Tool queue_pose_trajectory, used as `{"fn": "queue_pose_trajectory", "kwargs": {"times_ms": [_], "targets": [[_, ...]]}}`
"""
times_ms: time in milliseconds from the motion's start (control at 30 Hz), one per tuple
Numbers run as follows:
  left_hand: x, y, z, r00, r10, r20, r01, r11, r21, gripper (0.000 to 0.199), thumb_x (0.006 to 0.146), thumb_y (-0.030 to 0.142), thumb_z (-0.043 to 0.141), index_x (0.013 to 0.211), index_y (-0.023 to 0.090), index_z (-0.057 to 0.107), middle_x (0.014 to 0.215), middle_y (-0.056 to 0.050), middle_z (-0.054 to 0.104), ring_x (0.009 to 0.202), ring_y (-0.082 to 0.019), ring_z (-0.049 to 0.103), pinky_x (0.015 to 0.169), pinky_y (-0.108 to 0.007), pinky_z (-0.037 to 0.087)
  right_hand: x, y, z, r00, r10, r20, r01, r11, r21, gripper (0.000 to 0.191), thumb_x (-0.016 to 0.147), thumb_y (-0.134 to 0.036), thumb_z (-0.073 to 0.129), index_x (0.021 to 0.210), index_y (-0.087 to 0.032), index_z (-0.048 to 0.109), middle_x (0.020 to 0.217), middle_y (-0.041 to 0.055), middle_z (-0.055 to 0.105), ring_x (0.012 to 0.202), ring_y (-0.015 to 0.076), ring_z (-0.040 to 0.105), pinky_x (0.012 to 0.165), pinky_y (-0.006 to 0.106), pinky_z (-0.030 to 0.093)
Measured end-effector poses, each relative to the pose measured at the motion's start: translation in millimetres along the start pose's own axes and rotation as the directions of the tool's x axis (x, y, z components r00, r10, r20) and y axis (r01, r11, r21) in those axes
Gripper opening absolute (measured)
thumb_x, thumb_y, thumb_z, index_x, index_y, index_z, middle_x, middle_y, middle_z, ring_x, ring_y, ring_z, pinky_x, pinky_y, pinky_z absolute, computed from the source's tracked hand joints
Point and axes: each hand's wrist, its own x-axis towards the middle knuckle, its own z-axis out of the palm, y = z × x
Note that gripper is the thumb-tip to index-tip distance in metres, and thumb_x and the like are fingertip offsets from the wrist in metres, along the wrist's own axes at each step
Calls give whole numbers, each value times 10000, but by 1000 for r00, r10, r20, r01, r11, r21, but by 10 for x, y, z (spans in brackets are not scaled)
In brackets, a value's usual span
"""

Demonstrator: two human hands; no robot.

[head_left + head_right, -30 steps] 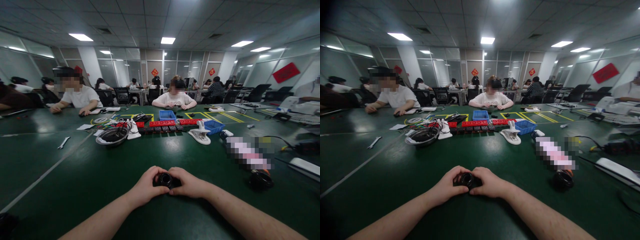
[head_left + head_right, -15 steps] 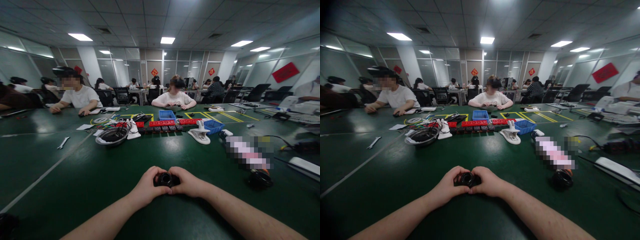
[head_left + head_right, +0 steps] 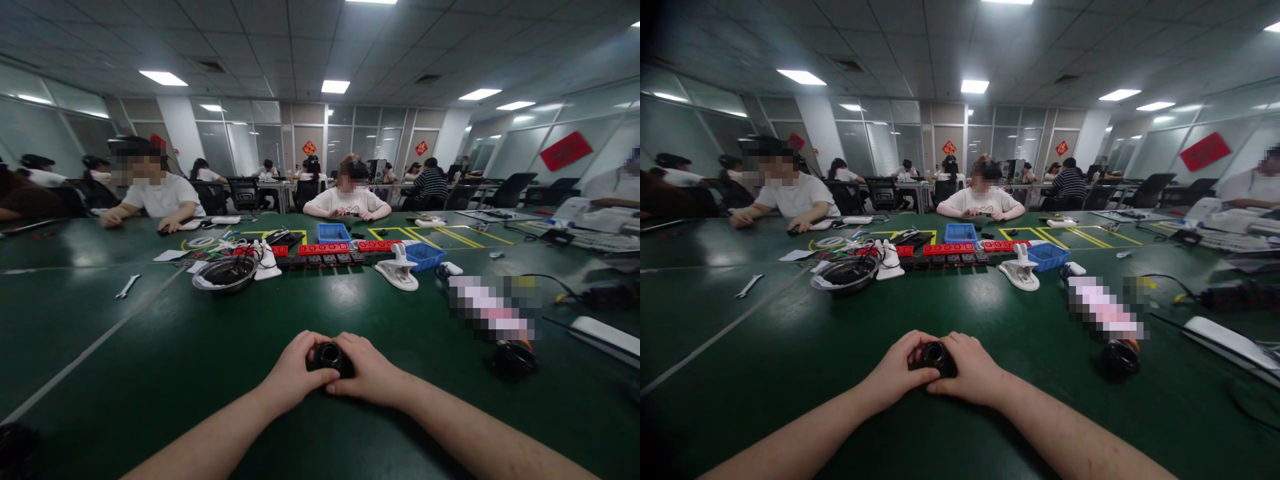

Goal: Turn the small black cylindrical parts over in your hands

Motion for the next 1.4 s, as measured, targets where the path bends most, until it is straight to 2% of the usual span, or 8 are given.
{"fn": "queue_pose_trajectory", "kwargs": {"times_ms": [100, 233, 900, 1067, 1167, 1300, 1400], "targets": [[-8, -5, -31, 997, 32, 66, -31, 999, -27, 343, 613, 283, 649, 930, 209, 542, 824, 7, 472, 712, -141, 445, 619, -229, 363, -7, 78, -75, 993, -69, 91, 59, 992, 108, 391, 599, -353, 655, 925, -181, 525, 859, 21, 533, 798, 175, 477, 699, 280, 362], [-5, -7, -44, 993, 43, 113, -36, 997, -64, 350, 618, 278, 649, 942, 213, 536, 859, 6, 470, 718, -136, 448, 621, -227, 361, 18, 147, -111, 985, -111, 135, 84, 978, 189, 318, 635, -298, 639, 905, -168, 533, 856, 19, 530, 796, 164, 477, 696, 266, 368], [-6, 10, -50, 992, 38, 123, -32, 998, -54, 342, 619, 260, 640, 943, 227, 534, 832, 15, 456, 711, -136, 438, 616, -227, 346, 40, 180, -80, 980, -145, 135, 122, 979, 163, 262, 662, -312, 618, 858, -156, 540, 802, 14, 524, 752, 154, 472, 668, 256, 364], [-4, -3, -42, 993, 38, 115, -33, 999, -42, 342, 617, 279, 644, 935, 216, 535, 830, 9, 461, 711, -137, 441, 614, -227, 352, 38, 193, -73, 986, -111, 124, 88, 980, 181, 254, 643, -317, 631, 814, -157, 533, 775, 1, 506, 724, 142, 463, 633, 238, 354], [-2, 5, -8, 997, 8, 80, -6, 1000, -16, 355, 585, 323, 667, 896, 203, 545, 811, 9, 463, 701, -141, 441, 600, -228, 354, 52, 192, -43, 992, -50, 116, 28, 982, 186, 285, 604, -338, 657, 782, -160, 525, 737, -17, 488, 680, 125, 448, 577, 214, 335], [-8, 44, 73, 995, -79, -53, 80, 996, 25, 355, 554, 323, 682, 848, 187, 536, 801, 5, 470, 686, -153, 452, 581, -239, 360, 92, 120, 43, 989, 128, 74, -135, 986, 98, 368, 511, -393, 692, 702, -166, 474, 666, -33, 474, 597, 109, 425, 484, 194, 281], [-12, 61, 119, 980, -105, -169, 118, 991, 66, 318, 577, 321, 663, 824, 180, 521, 792, -1, 476, 689, -163, 458, 594, -257, 366, 107, 24, 111, 973, 227, -45, -230, 970, -78, 339, 555, -407, 646, 704, -166, 460, 660, -8, 500, 590, 127, 440, 491, 221, 280]]}}
